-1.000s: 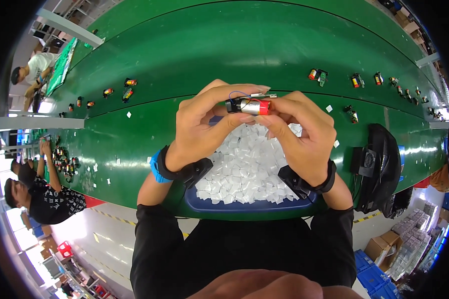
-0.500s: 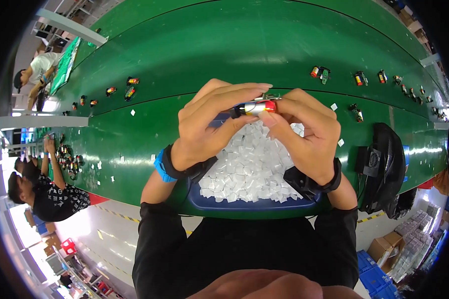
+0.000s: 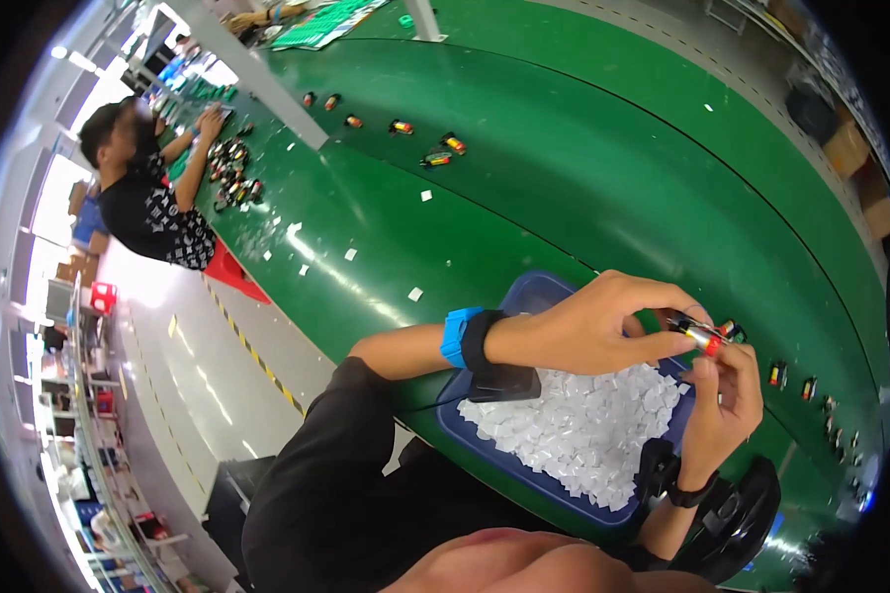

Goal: The person picks up a battery and a circuit board, fits them together by hand, and places the assembled unit onto the conveyor belt. This process is repeated multiple times throughout the video.

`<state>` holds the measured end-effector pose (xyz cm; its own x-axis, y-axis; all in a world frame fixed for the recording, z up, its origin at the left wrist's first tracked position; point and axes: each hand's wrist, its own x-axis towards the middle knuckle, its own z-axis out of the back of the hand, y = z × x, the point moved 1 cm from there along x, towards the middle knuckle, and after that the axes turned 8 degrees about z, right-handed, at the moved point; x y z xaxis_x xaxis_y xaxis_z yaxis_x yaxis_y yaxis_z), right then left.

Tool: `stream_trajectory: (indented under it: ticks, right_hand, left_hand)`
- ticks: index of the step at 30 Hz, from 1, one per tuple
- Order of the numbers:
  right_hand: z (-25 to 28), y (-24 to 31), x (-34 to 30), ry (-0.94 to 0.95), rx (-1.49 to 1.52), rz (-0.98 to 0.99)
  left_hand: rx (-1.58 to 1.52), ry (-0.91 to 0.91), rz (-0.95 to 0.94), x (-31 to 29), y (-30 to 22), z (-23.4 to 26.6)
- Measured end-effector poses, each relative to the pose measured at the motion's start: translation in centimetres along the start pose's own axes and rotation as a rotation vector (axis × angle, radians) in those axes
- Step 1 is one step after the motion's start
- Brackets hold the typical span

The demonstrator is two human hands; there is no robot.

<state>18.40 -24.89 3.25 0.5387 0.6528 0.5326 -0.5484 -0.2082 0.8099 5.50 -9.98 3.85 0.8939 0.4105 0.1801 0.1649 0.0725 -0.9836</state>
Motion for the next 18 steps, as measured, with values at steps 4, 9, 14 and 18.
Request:
stream_trajectory:
  ticks: [4,9,14,18]
  right_hand:
    - [-0.5,1.3,0.8,0.041,-0.129,0.039]
    - [-1.6,0.8,-0.3,-0.107,-0.17,0.139]
    - [-1.1,0.8,-0.1,0.103,-0.348,0.336]
    - [-1.2,0.9,-0.3,0.097,-0.403,0.335]
  left_hand:
    - [0.016,0.071,0.12,0.6,0.6,0.6]
    - [-0.359,0.108,0.304,0.0,1.4,-0.2]
    - [-0.108,0.06,0.227,-0.2,0.7,-0.4]
    - [0.131,-0.027,0.1,-0.3,0.9,-0.7]
